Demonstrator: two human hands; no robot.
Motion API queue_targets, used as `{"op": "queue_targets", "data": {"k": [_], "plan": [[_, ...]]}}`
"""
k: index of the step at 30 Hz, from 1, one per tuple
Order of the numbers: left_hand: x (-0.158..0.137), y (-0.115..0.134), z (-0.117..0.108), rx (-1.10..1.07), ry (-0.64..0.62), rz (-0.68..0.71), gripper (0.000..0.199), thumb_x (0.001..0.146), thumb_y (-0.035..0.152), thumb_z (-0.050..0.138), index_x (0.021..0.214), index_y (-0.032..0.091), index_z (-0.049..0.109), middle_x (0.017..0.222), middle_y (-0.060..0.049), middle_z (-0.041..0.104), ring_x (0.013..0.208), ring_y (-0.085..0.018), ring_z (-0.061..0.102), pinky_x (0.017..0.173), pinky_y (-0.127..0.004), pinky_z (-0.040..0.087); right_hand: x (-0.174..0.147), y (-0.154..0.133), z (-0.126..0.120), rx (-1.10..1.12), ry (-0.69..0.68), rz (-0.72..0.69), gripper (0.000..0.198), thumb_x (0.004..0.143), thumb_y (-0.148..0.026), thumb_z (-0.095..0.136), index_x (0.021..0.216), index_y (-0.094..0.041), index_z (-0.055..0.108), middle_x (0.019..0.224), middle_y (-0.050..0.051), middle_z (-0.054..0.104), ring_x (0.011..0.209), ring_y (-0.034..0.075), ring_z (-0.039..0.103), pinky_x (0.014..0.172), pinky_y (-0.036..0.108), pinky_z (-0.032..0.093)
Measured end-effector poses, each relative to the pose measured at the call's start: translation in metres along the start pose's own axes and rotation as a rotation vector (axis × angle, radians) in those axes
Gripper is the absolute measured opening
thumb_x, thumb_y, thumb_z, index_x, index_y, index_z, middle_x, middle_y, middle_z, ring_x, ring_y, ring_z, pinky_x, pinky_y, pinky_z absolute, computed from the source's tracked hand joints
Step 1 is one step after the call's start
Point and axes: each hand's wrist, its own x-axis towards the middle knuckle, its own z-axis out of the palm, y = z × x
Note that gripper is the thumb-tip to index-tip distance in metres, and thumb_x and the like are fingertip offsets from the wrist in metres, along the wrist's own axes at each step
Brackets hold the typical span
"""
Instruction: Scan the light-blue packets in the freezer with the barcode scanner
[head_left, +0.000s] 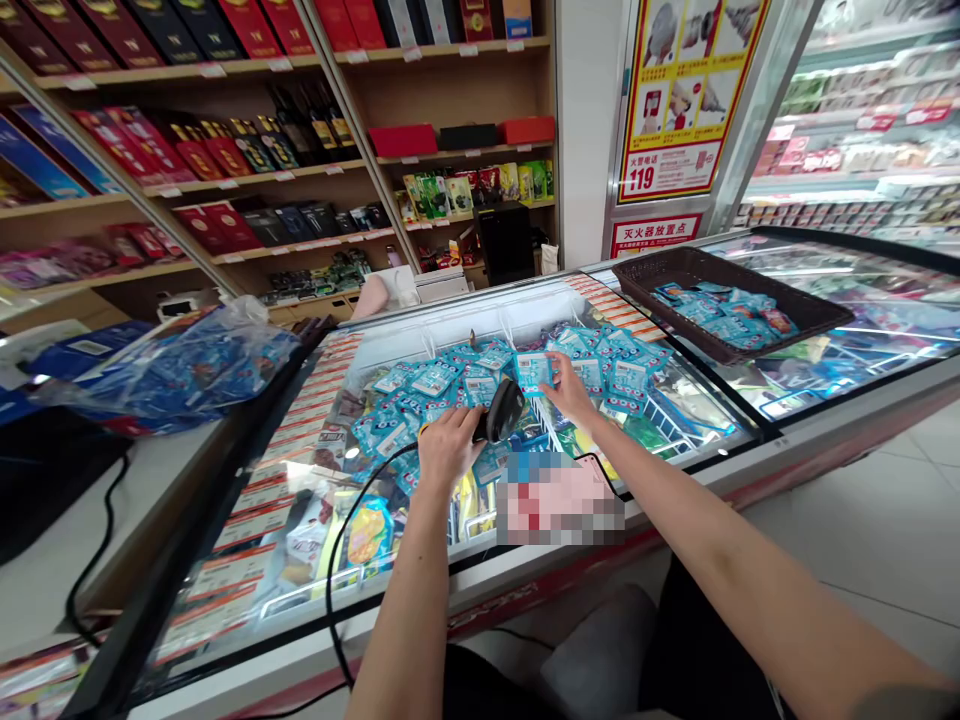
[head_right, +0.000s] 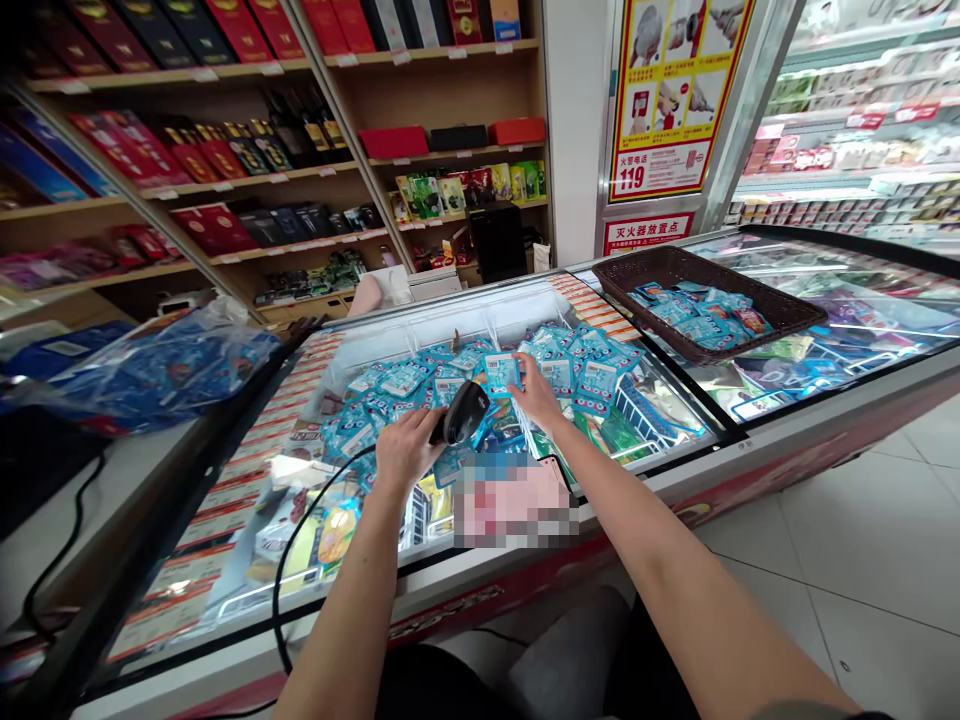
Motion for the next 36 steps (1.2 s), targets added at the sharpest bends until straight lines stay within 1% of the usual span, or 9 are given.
{"op": "queue_targets", "data": {"k": [2, 4, 7, 10, 13, 17, 25, 29, 36], "plan": [[-0.003, 0.001, -0.001, -0.005, -0.001, -0.012, 0.036, 0.080, 0.027, 0.055, 0.115, 0.021, 0.057, 0.096, -0.008, 0.066, 0.093, -0.024, 0.060, 0.071, -0.034, 0.044, 0.000, 0.001, 0.000, 0.043, 0.010, -0.004, 0.065, 0.078, -0.027, 0.054, 0.137, -0.019, 0.029, 0.117, 0.011, 0.054, 0.086, 0.018, 0.057, 0.081, 0.032, 0.046], [-0.005, 0.003, -0.002, -0.005, -0.003, -0.042, 0.035, 0.080, 0.026, 0.055, 0.114, 0.022, 0.057, 0.095, -0.008, 0.066, 0.093, -0.024, 0.060, 0.071, -0.033, 0.044, 0.000, 0.002, 0.000, 0.067, 0.017, -0.007, 0.066, 0.079, -0.026, 0.054, 0.139, -0.018, 0.027, 0.116, 0.011, 0.054, 0.091, 0.018, 0.057, 0.082, 0.032, 0.046], [-0.005, 0.006, -0.004, -0.005, -0.007, -0.072, 0.034, 0.079, 0.027, 0.056, 0.113, 0.023, 0.058, 0.095, -0.007, 0.067, 0.093, -0.024, 0.060, 0.069, -0.033, 0.043, 0.000, 0.004, 0.000, 0.046, 0.012, -0.009, 0.061, 0.081, -0.028, 0.051, 0.138, -0.017, 0.030, 0.118, 0.012, 0.056, 0.098, 0.021, 0.057, 0.085, 0.034, 0.045], [0.000, 0.009, -0.005, -0.010, -0.011, -0.064, 0.034, 0.078, 0.026, 0.058, 0.112, 0.023, 0.059, 0.096, -0.007, 0.067, 0.093, -0.024, 0.060, 0.069, -0.032, 0.043, 0.001, 0.007, 0.000, -0.012, -0.022, -0.007, 0.054, 0.084, -0.029, 0.047, 0.135, -0.017, 0.035, 0.121, 0.012, 0.056, 0.104, 0.023, 0.056, 0.088, 0.036, 0.044], [0.006, 0.009, -0.005, 0.006, -0.006, -0.054, 0.031, 0.080, 0.027, 0.056, 0.111, 0.023, 0.059, 0.097, -0.007, 0.068, 0.093, -0.024, 0.061, 0.068, -0.032, 0.042, 0.002, 0.008, -0.001, -0.035, -0.039, 0.002, 0.054, 0.086, -0.030, 0.045, 0.137, -0.018, 0.034, 0.122, 0.012, 0.057, 0.107, 0.023, 0.056, 0.091, 0.037, 0.043], [0.012, 0.009, -0.004, 0.024, -0.012, -0.046, 0.029, 0.083, 0.032, 0.053, 0.110, 0.023, 0.059, 0.093, -0.007, 0.067, 0.091, -0.024, 0.061, 0.065, -0.033, 0.040, 0.003, 0.006, -0.002, -0.053, -0.044, 0.021, 0.054, 0.087, -0.030, 0.045, 0.138, -0.018, 0.033, 0.124, 0.012, 0.057, 0.110, 0.023, 0.056, 0.091, 0.036, 0.044], [0.015, 0.011, -0.001, 0.008, -0.017, -0.030, 0.030, 0.082, 0.030, 0.053, 0.111, 0.023, 0.058, 0.092, -0.008, 0.066, 0.090, -0.024, 0.060, 0.067, -0.033, 0.041, 0.003, 0.005, -0.002, -0.115, -0.043, 0.017, 0.053, 0.088, -0.030, 0.045, 0.138, -0.017, 0.033, 0.125, 0.012, 0.057, 0.113, 0.023, 0.054, 0.093, 0.036, 0.042], [0.015, 0.012, -0.004, 0.011, -0.010, -0.030, 0.031, 0.081, 0.029, 0.054, 0.111, 0.022, 0.057, 0.093, -0.008, 0.066, 0.091, -0.024, 0.060, 0.068, -0.033, 0.042, 0.004, 0.007, 0.000, -0.129, -0.044, 0.009, 0.054, 0.088, -0.030, 0.044, 0.138, -0.014, 0.033, 0.122, 0.014, 0.058, 0.112, 0.023, 0.054, 0.093, 0.036, 0.042], [0.013, 0.010, -0.010, 0.010, -0.004, -0.040, 0.032, 0.080, 0.029, 0.055, 0.112, 0.023, 0.057, 0.097, -0.008, 0.067, 0.095, -0.024, 0.060, 0.071, -0.034, 0.043, 0.003, 0.007, -0.001, -0.113, -0.046, 0.019, 0.055, 0.087, -0.030, 0.045, 0.139, -0.015, 0.033, 0.124, 0.014, 0.057, 0.113, 0.024, 0.054, 0.093, 0.038, 0.042]]}}
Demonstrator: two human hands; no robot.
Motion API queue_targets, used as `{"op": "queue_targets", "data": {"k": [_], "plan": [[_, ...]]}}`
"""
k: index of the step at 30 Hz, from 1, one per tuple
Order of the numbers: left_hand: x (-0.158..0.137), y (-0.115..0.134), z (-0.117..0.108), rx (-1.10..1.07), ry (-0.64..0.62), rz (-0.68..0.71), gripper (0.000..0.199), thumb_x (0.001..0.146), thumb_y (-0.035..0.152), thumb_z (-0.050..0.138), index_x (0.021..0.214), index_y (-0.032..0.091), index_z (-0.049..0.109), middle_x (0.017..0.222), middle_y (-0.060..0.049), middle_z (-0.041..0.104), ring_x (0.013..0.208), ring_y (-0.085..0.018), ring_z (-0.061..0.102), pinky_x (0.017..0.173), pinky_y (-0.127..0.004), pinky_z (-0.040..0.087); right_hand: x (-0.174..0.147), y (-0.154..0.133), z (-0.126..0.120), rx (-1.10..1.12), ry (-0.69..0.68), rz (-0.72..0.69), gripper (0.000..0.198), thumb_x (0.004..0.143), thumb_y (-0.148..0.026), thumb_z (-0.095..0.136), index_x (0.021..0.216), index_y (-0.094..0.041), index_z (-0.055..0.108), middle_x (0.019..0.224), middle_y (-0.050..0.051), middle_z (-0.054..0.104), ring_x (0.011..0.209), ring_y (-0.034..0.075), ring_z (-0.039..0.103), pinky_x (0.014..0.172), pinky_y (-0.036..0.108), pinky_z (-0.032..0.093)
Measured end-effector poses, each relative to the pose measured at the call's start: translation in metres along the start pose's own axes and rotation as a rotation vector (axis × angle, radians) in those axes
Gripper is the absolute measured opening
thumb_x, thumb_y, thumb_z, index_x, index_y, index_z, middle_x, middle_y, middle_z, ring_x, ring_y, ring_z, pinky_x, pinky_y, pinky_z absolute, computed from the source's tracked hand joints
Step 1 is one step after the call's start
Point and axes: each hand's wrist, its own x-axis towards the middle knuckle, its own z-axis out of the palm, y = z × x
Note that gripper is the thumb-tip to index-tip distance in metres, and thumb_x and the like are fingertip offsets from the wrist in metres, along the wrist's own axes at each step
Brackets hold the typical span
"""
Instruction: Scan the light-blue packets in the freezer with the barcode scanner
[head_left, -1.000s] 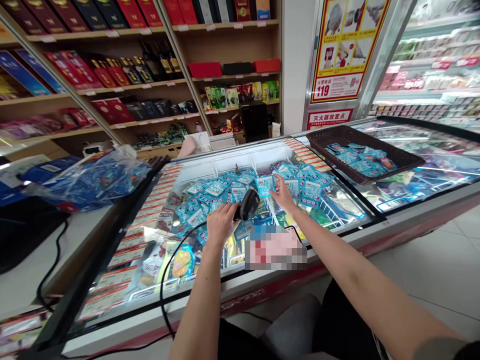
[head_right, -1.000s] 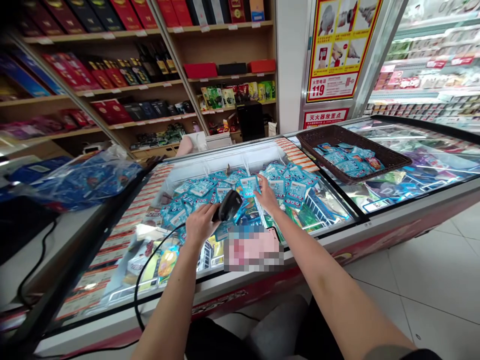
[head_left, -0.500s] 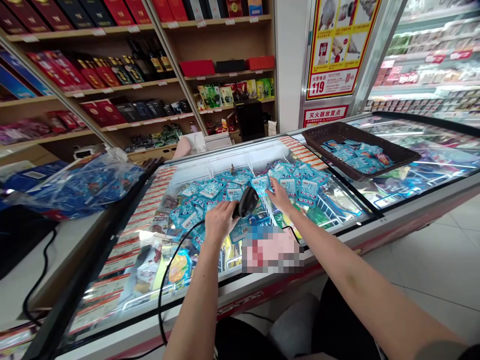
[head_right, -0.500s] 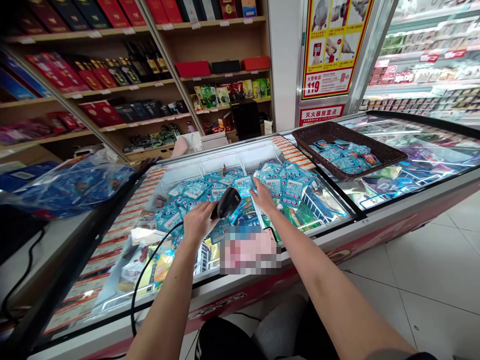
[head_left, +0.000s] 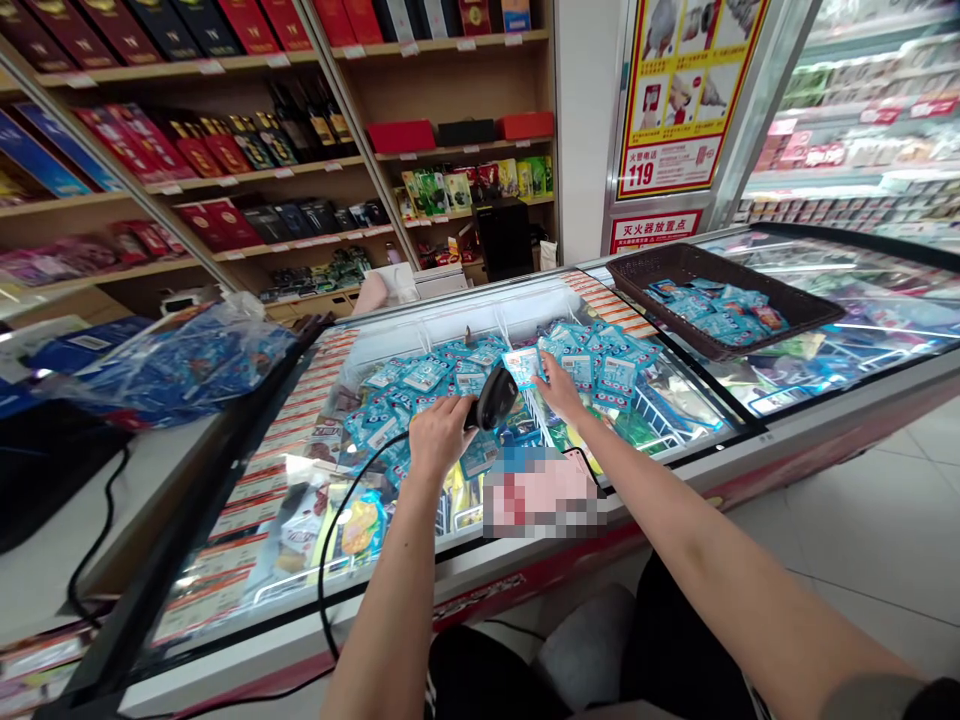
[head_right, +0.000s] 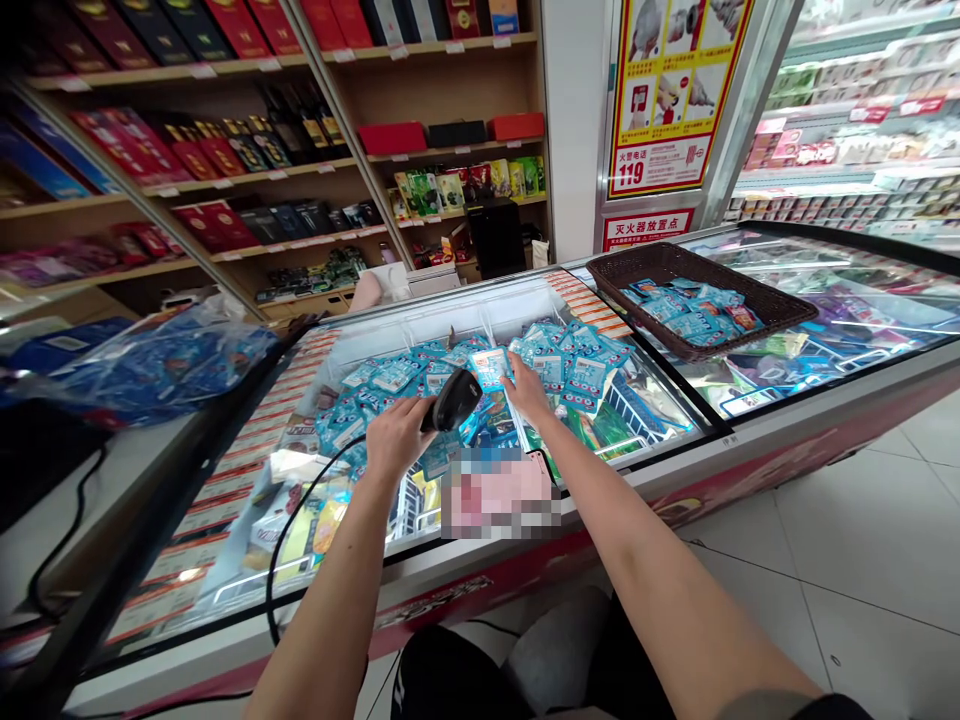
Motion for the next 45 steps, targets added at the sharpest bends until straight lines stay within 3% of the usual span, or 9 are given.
{"op": "queue_targets", "data": {"k": [7, 13, 20, 26, 29, 36, 41, 45], "plan": [[0.000, 0.001, -0.005, 0.027, -0.005, 0.009, 0.034, 0.079, 0.028, 0.057, 0.113, 0.023, 0.056, 0.097, -0.007, 0.066, 0.095, -0.025, 0.060, 0.073, -0.034, 0.043, -0.002, -0.003, -0.002, 0.004, 0.000, -0.001, 0.058, 0.086, -0.030, 0.045, 0.140, -0.013, 0.031, 0.126, 0.016, 0.055, 0.114, 0.026, 0.053, 0.093, 0.039, 0.042], [-0.001, -0.007, -0.006, 0.022, -0.004, 0.016, 0.035, 0.079, 0.029, 0.057, 0.114, 0.023, 0.056, 0.097, -0.008, 0.066, 0.094, -0.025, 0.060, 0.072, -0.033, 0.043, -0.006, -0.014, -0.009, 0.052, 0.082, -0.040, 0.067, 0.085, -0.024, 0.040, 0.147, -0.019, 0.014, 0.137, 0.012, 0.046, 0.119, 0.023, 0.049, 0.096, 0.038, 0.041], [0.005, -0.025, 0.001, 0.067, 0.016, 0.060, 0.032, 0.082, 0.028, 0.053, 0.113, 0.023, 0.056, 0.093, -0.007, 0.066, 0.090, -0.024, 0.060, 0.066, -0.033, 0.041, -0.006, -0.021, -0.008, -0.274, 0.268, 0.166, 0.049, 0.082, -0.022, 0.042, 0.130, -0.013, 0.048, 0.118, 0.017, 0.052, 0.115, 0.031, 0.043, 0.101, 0.046, 0.032], [0.030, -0.030, 0.010, 0.031, 0.021, 0.122, 0.033, 0.083, 0.031, 0.051, 0.114, 0.023, 0.056, 0.092, -0.006, 0.066, 0.091, -0.023, 0.059, 0.067, -0.032, 0.041, -0.006, -0.028, -0.009, -0.389, 0.336, 0.285, 0.042, 0.081, -0.024, 0.046, 0.120, -0.016, 0.057, 0.138, 0.018, 0.035, 0.128, 0.036, 0.027, 0.102, 0.054, 0.022], [0.036, -0.031, 0.015, 0.018, 0.019, 0.147, 0.033, 0.081, 0.029, 0.051, 0.113, 0.023, 0.056, 0.092, -0.007, 0.066, 0.092, -0.023, 0.059, 0.068, -0.032, 0.042, -0.005, -0.027, -0.008, -0.428, 0.376, 0.279, 0.037, 0.079, -0.022, 0.047, 0.113, -0.019, 0.061, 0.144, 0.012, 0.032, 0.132, 0.032, 0.023, 0.104, 0.052, 0.020], [0.021, -0.047, 0.027, 0.011, 0.014, 0.125, 0.033, 0.082, 0.030, 0.050, 0.113, 0.022, 0.058, 0.093, -0.007, 0.067, 0.091, -0.024, 0.060, 0.067, -0.032, 0.043, -0.003, -0.018, 0.000, -0.468, 0.367, 0.194, 0.023, 0.083, -0.027, 0.050, 0.094, -0.022, 0.069, 0.127, 0.007, 0.054, 0.124, 0.027, 0.035, 0.105, 0.047, 0.019], [0.012, -0.063, 0.023, 0.039, -0.028, 0.116, 0.034, 0.080, 0.028, 0.053, 0.113, 0.022, 0.058, 0.095, -0.007, 0.068, 0.094, -0.024, 0.061, 0.068, -0.032, 0.044, -0.003, -0.014, 0.002, -0.510, 0.358, 0.221, 0.024, 0.085, -0.023, 0.048, 0.098, -0.022, 0.068, 0.125, 0.008, 0.055, 0.121, 0.027, 0.038, 0.104, 0.048, 0.019], [0.009, -0.070, 0.022, 0.040, -0.037, 0.084, 0.037, 0.077, 0.029, 0.056, 0.113, 0.021, 0.058, 0.100, -0.008, 0.068, 0.097, -0.024, 0.062, 0.070, -0.031, 0.046, -0.005, -0.019, -0.002, -0.536, 0.333, 0.158, 0.025, 0.086, -0.024, 0.047, 0.100, -0.022, 0.067, 0.127, 0.008, 0.054, 0.124, 0.027, 0.036, 0.105, 0.048, 0.018]]}}
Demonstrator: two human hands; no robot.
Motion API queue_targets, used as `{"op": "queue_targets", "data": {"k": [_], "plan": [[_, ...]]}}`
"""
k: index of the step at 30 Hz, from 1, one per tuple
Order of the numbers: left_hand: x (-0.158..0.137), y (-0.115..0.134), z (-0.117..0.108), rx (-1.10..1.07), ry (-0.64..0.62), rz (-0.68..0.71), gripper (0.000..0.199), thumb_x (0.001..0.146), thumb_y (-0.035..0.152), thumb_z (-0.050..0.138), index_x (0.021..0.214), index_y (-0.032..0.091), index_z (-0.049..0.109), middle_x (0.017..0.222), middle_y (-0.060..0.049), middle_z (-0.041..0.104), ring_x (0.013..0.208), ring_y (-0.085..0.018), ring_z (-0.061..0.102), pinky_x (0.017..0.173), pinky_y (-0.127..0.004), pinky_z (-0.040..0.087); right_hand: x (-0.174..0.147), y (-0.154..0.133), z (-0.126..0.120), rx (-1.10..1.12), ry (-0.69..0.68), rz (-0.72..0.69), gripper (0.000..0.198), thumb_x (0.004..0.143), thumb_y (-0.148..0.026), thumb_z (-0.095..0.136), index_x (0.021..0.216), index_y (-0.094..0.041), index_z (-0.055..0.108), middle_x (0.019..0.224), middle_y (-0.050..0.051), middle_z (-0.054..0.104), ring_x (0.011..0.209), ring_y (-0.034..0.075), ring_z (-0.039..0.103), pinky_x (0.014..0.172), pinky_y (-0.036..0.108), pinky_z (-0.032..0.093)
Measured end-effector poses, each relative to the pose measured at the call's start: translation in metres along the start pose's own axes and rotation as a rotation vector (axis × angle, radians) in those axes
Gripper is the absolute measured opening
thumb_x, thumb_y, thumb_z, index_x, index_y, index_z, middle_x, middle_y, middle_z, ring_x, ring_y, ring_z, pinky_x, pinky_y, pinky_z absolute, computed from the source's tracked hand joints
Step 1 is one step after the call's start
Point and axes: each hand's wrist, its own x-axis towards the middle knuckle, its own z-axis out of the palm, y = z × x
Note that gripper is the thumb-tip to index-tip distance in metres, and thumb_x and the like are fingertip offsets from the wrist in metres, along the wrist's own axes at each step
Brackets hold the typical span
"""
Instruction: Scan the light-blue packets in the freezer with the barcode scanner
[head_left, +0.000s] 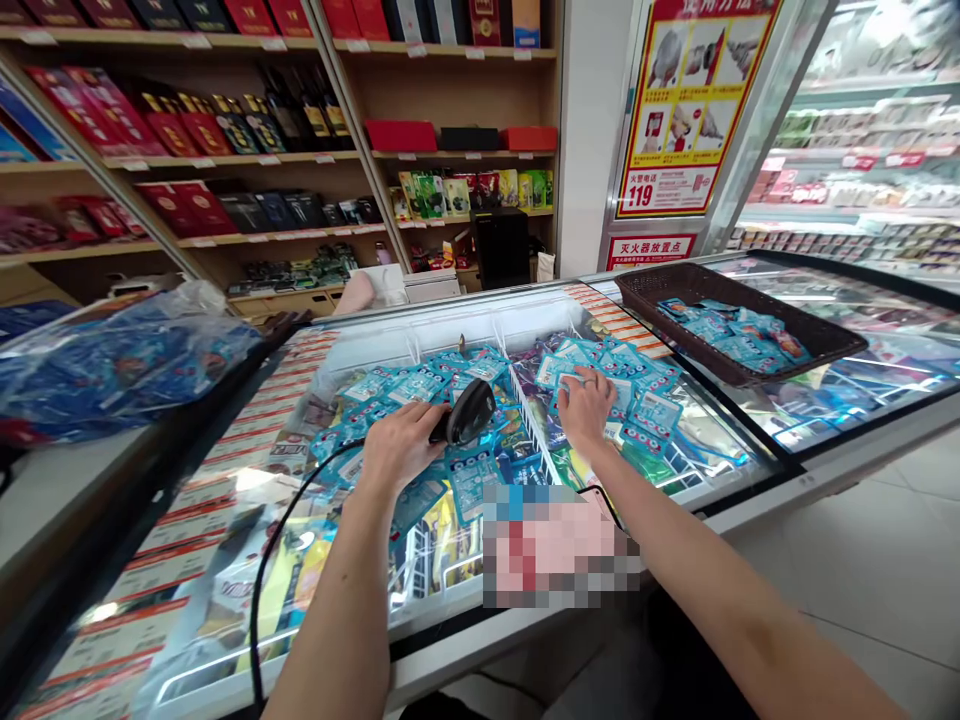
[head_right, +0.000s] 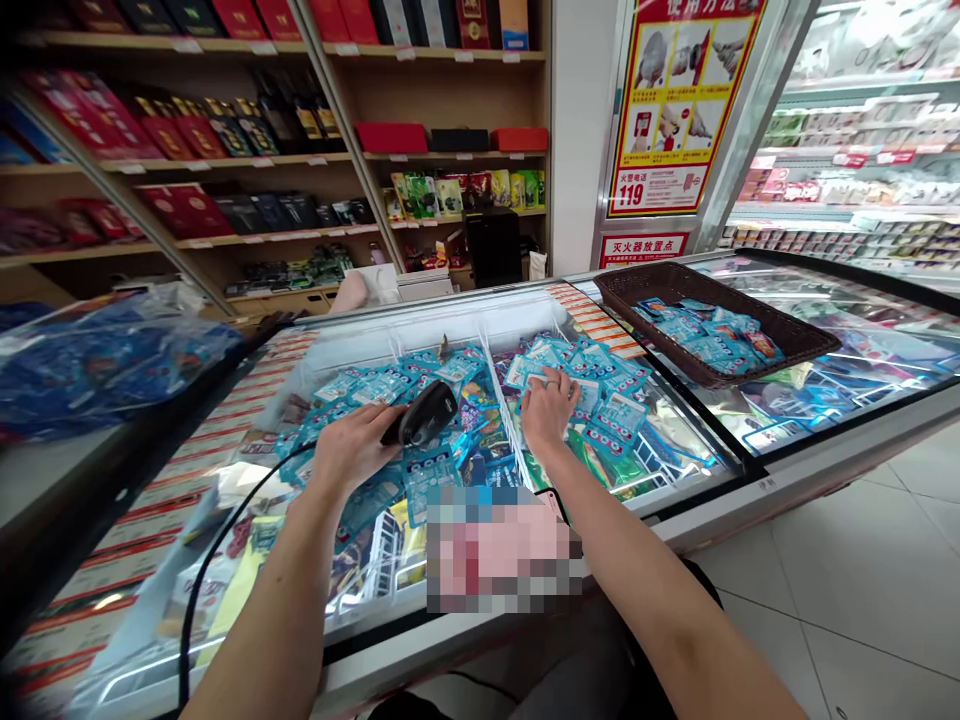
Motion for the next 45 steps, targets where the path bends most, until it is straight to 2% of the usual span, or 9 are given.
{"op": "queue_targets", "data": {"k": [7, 11, 16, 22, 27, 30, 34, 37, 45], "plan": [[-0.003, -0.004, 0.000, -0.013, -0.005, -0.008, 0.038, 0.076, 0.027, 0.056, 0.114, 0.020, 0.059, 0.100, -0.009, 0.068, 0.097, -0.024, 0.062, 0.073, -0.032, 0.047, 0.020, -0.009, -0.006, 0.075, -0.224, -0.249, 0.031, 0.089, -0.025, 0.043, 0.113, -0.022, 0.064, 0.124, 0.008, 0.058, 0.116, 0.026, 0.044, 0.098, 0.043, 0.030], [-0.005, -0.006, 0.003, -0.007, 0.002, 0.000, 0.038, 0.077, 0.028, 0.055, 0.113, 0.019, 0.059, 0.101, -0.009, 0.067, 0.095, -0.024, 0.062, 0.072, -0.032, 0.047, 0.033, -0.022, 0.013, 0.125, -0.424, -0.508, 0.041, 0.091, -0.022, 0.039, 0.130, -0.019, 0.052, 0.132, 0.007, 0.054, 0.120, 0.023, 0.045, 0.099, 0.038, 0.035], [-0.007, -0.007, 0.004, -0.004, 0.010, -0.003, 0.038, 0.079, 0.031, 0.054, 0.114, 0.018, 0.058, 0.100, -0.008, 0.067, 0.094, -0.024, 0.062, 0.073, -0.033, 0.048, 0.045, -0.034, 0.048, 0.111, -0.496, -0.625, 0.051, 0.092, -0.018, 0.034, 0.143, -0.017, 0.035, 0.149, 0.006, 0.034, 0.135, 0.022, 0.033, 0.105, 0.038, 0.032], [-0.006, -0.006, 0.001, -0.027, -0.008, -0.011, 0.036, 0.079, 0.029, 0.053, 0.113, 0.019, 0.058, 0.097, -0.008, 0.067, 0.093, -0.023, 0.062, 0.073, -0.032, 0.048, 0.050, -0.035, 0.054, 0.070, -0.483, -0.725, 0.039, 0.092, -0.020, 0.038, 0.126, -0.023, 0.057, 0.130, 0.005, 0.057, 0.125, 0.022, 0.044, 0.102, 0.038, 0.034], [-0.007, -0.004, 0.000, -0.013, -0.004, -0.017, 0.036, 0.078, 0.026, 0.053, 0.112, 0.019, 0.059, 0.099, -0.007, 0.067, 0.095, -0.023, 0.062, 0.074, -0.033, 0.048, 0.048, -0.040, 0.036, 0.010, -0.418, -0.680, 0.033, 0.093, -0.023, 0.040, 0.119, -0.022, 0.061, 0.105, 0.008, 0.066, 0.101, 0.023, 0.057, 0.093, 0.038, 0.039], [-0.007, -0.003, -0.002, -0.006, 0.000, -0.026, 0.036, 0.077, 0.027, 0.053, 0.111, 0.019, 0.059, 0.099, -0.008, 0.068, 0.095, -0.024, 0.062, 0.074, -0.034, 0.048, 0.054, -0.043, 0.032, 0.042, -0.409, -0.597, 0.039, 0.092, -0.024, 0.045, 0.130, -0.018, 0.052, 0.117, 0.010, 0.062, 0.108, 0.023, 0.055, 0.093, 0.034, 0.040], [-0.006, -0.002, -0.004, -0.005, -0.026, -0.023, 0.035, 0.078, 0.029, 0.053, 0.112, 0.021, 0.059, 0.097, -0.008, 0.067, 0.094, -0.023, 0.062, 0.072, -0.033, 0.047, 0.069, -0.042, 0.034, 0.079, -0.604, -0.614, 0.049, 0.087, -0.026, 0.055, 0.135, -0.019, 0.047, 0.142, 0.009, 0.043, 0.119, 0.023, 0.051, 0.097, 0.031, 0.039], [-0.007, -0.001, -0.004, -0.011, -0.032, -0.027, 0.034, 0.081, 0.030, 0.051, 0.112, 0.021, 0.059, 0.097, -0.007, 0.067, 0.093, -0.022, 0.062, 0.072, -0.032, 0.046, 0.075, -0.038, 0.037, 0.120, -0.711, -0.600, 0.054, 0.084, -0.031, 0.059, 0.135, -0.017, 0.047, 0.133, 0.011, 0.052, 0.117, 0.023, 0.052, 0.095, 0.030, 0.041], [-0.003, 0.005, -0.008, -0.015, 0.010, -0.002, 0.034, 0.079, 0.027, 0.051, 0.112, 0.020, 0.059, 0.096, -0.008, 0.067, 0.093, -0.023, 0.061, 0.070, -0.032, 0.045, 0.060, -0.024, 0.021, 0.174, -0.337, -0.213, 0.055, 0.072, -0.042, 0.071, 0.118, -0.016, 0.058, 0.109, 0.012, 0.062, 0.100, 0.026, 0.058, 0.082, 0.032, 0.043]]}}
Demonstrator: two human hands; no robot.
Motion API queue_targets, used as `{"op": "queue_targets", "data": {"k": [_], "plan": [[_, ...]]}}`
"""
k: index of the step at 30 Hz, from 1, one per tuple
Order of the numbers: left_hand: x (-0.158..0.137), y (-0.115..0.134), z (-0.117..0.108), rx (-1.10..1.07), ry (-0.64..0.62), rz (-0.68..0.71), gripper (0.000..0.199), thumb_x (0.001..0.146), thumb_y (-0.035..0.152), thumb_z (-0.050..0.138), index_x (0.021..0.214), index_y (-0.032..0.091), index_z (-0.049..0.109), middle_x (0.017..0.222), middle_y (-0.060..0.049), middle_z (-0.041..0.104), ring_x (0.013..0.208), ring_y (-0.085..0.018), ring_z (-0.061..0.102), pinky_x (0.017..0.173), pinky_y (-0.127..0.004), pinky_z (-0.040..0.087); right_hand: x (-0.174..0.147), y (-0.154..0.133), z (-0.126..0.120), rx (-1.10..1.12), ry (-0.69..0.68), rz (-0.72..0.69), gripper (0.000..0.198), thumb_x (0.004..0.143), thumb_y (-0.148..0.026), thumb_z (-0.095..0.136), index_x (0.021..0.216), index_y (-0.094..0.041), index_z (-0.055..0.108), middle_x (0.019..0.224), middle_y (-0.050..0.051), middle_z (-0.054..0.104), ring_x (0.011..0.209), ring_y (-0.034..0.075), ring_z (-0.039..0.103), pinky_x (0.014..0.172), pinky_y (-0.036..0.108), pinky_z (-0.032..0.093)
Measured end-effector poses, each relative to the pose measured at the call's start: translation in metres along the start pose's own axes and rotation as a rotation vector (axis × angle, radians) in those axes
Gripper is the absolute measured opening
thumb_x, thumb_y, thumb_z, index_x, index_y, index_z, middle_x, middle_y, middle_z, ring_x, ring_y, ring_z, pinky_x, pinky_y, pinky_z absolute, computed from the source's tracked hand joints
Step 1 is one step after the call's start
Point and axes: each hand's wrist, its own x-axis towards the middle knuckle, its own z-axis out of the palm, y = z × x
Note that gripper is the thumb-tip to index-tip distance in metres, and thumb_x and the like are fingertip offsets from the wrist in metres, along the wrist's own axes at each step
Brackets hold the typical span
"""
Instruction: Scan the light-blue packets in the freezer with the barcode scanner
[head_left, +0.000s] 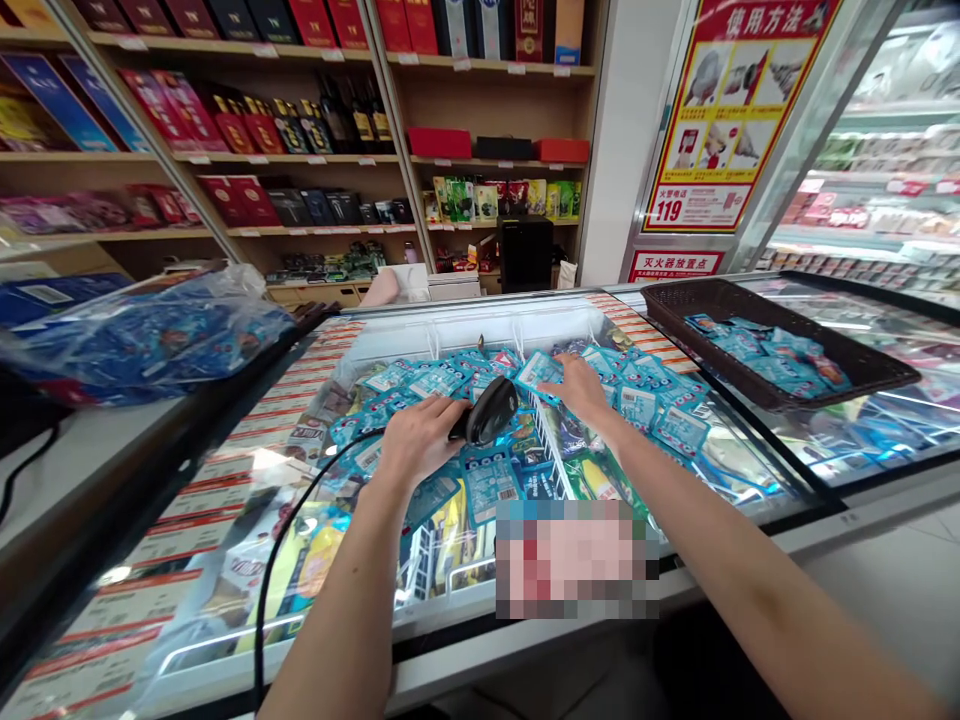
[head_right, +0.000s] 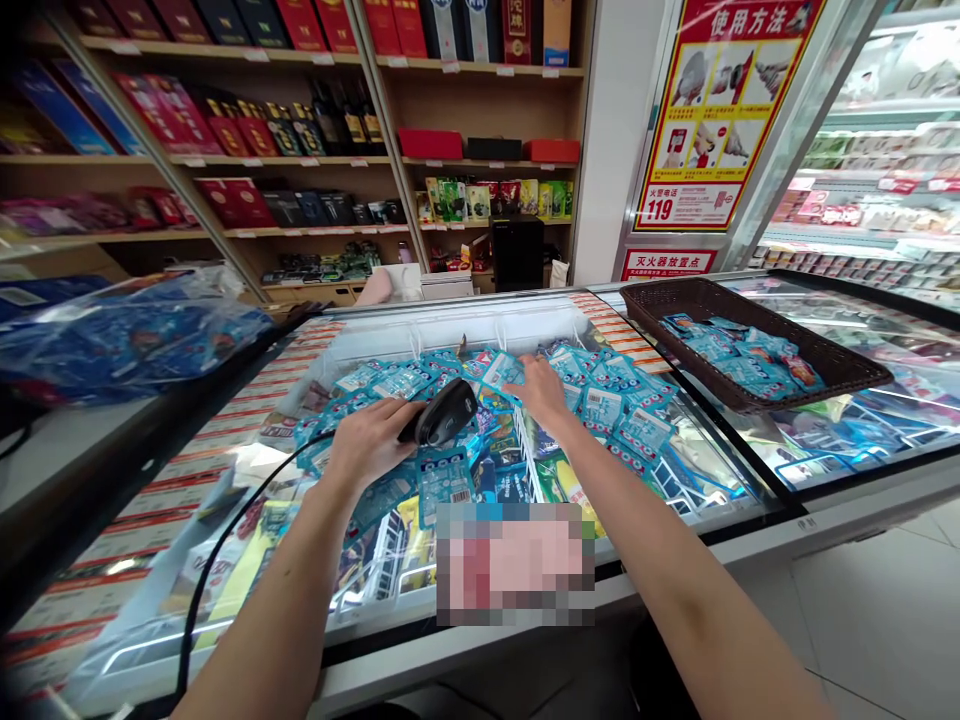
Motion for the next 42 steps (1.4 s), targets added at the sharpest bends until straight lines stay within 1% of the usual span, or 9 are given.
{"op": "queue_targets", "data": {"k": [4, 6, 9, 13, 16, 19, 22, 32, 42], "plan": [[0.004, 0.007, 0.000, -0.008, 0.020, 0.029, 0.031, 0.084, 0.031, 0.048, 0.110, 0.021, 0.059, 0.094, -0.007, 0.068, 0.089, -0.022, 0.062, 0.069, -0.031, 0.045, -0.019, 0.007, -0.016, 0.141, 0.139, 0.058, 0.028, 0.078, -0.046, 0.061, 0.086, -0.019, 0.065, 0.082, 0.005, 0.064, 0.081, 0.021, 0.058, 0.071, 0.029, 0.043], [0.005, 0.010, 0.001, -0.009, 0.022, 0.035, 0.031, 0.085, 0.033, 0.047, 0.110, 0.020, 0.059, 0.094, -0.007, 0.068, 0.089, -0.022, 0.062, 0.069, -0.031, 0.045, -0.028, 0.010, -0.019, 0.235, 0.155, 0.075, 0.029, 0.080, -0.048, 0.057, 0.071, -0.021, 0.060, 0.067, 0.001, 0.058, 0.067, 0.017, 0.054, 0.063, 0.027, 0.041], [0.007, 0.014, 0.003, -0.010, 0.020, 0.035, 0.031, 0.084, 0.031, 0.048, 0.111, 0.021, 0.059, 0.095, -0.007, 0.068, 0.091, -0.022, 0.062, 0.070, -0.032, 0.045, -0.037, 0.011, -0.018, 0.377, 0.147, 0.108, 0.037, 0.081, -0.052, 0.053, 0.061, -0.022, 0.049, 0.054, -0.004, 0.046, 0.052, 0.012, 0.045, 0.052, 0.024, 0.036], [0.008, 0.018, 0.002, -0.022, 0.024, 0.040, 0.030, 0.084, 0.030, 0.048, 0.110, 0.021, 0.059, 0.094, -0.006, 0.068, 0.089, -0.021, 0.062, 0.069, -0.031, 0.045, -0.040, 0.009, -0.016, 0.526, 0.063, 0.126, 0.041, 0.079, -0.053, 0.053, 0.058, -0.022, 0.038, 0.049, -0.007, 0.035, 0.040, 0.010, 0.045, 0.045, 0.023, 0.031], [0.010, 0.020, 0.001, -0.028, 0.028, 0.044, 0.029, 0.083, 0.031, 0.048, 0.108, 0.021, 0.060, 0.092, -0.005, 0.068, 0.086, -0.021, 0.062, 0.066, -0.031, 0.044, -0.037, 0.011, -0.017, 0.545, 0.024, 0.128, 0.039, 0.080, -0.049, 0.053, 0.058, -0.023, 0.034, 0.046, -0.008, 0.035, 0.039, 0.011, 0.050, 0.046, 0.024, 0.032], [0.011, 0.022, 0.000, -0.029, 0.030, 0.053, 0.029, 0.083, 0.029, 0.048, 0.107, 0.022, 0.060, 0.091, -0.005, 0.068, 0.085, -0.020, 0.062, 0.065, -0.030, 0.043, -0.035, 0.013, -0.018, 0.521, -0.002, 0.125, 0.035, 0.083, -0.045, 0.050, 0.060, -0.023, 0.035, 0.046, -0.007, 0.041, 0.042, 0.013, 0.054, 0.049, 0.025, 0.034], [0.011, 0.023, 0.000, -0.021, 0.040, 0.057, 0.028, 0.083, 0.029, 0.047, 0.107, 0.022, 0.060, 0.090, -0.005, 0.068, 0.086, -0.020, 0.063, 0.064, -0.029, 0.043, -0.036, 0.014, -0.018, 0.496, 0.006, 0.117, 0.034, 0.084, -0.043, 0.049, 0.061, -0.023, 0.033, 0.047, -0.008, 0.041, 0.043, 0.013, 0.056, 0.049, 0.025, 0.033], [0.012, 0.025, 0.001, -0.032, 0.034, 0.056, 0.030, 0.083, 0.029, 0.046, 0.108, 0.021, 0.059, 0.092, -0.006, 0.068, 0.089, -0.020, 0.063, 0.068, -0.029, 0.045, -0.034, 0.014, -0.015, 0.468, 0.007, 0.138, 0.031, 0.084, -0.040, 0.049, 0.062, -0.022, 0.036, 0.054, -0.006, 0.048, 0.041, 0.013, 0.055, 0.049, 0.025, 0.032], [0.012, 0.023, 0.001, -0.038, 0.053, 0.069, 0.030, 0.082, 0.029, 0.048, 0.109, 0.021, 0.058, 0.094, -0.005, 0.068, 0.089, -0.021, 0.063, 0.067, -0.030, 0.045, -0.036, 0.011, -0.018, 0.440, -0.004, 0.106, 0.030, 0.085, -0.040, 0.048, 0.063, -0.023, 0.037, 0.049, -0.006, 0.047, 0.043, 0.013, 0.053, 0.055, 0.026, 0.036]]}}
